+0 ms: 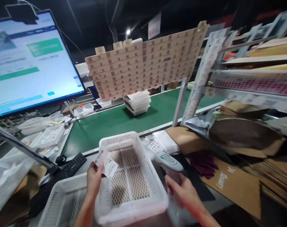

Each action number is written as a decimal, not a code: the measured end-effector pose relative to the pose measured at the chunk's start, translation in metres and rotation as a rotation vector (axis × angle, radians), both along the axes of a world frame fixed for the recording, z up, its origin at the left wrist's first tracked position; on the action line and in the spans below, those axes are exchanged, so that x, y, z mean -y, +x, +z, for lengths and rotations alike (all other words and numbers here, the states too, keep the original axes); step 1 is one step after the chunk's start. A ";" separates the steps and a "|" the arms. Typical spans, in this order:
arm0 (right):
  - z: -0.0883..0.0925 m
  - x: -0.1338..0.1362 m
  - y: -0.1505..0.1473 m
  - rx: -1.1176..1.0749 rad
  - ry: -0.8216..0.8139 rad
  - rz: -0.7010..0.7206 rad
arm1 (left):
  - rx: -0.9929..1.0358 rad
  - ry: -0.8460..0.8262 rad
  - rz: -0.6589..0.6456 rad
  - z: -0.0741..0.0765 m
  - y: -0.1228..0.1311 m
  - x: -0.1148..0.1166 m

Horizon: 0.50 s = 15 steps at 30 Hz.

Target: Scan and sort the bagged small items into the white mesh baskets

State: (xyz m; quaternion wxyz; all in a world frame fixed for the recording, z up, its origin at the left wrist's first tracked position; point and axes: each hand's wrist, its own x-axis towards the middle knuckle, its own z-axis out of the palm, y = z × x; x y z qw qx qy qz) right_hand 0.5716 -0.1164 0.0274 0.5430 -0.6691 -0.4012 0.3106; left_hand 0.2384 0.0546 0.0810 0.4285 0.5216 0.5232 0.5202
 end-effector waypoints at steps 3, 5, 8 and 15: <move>0.044 0.011 -0.045 0.046 -0.065 0.368 | -0.039 0.004 -0.097 -0.009 0.036 -0.001; 0.059 0.003 -0.070 0.082 -0.116 0.486 | -0.097 0.027 -0.134 -0.012 0.043 0.002; 0.062 -0.006 -0.078 0.140 -0.152 0.484 | -0.226 0.099 -0.061 -0.017 0.009 0.006; 0.041 0.015 -0.018 0.101 -0.205 0.449 | -0.590 -0.113 0.354 -0.111 -0.158 0.061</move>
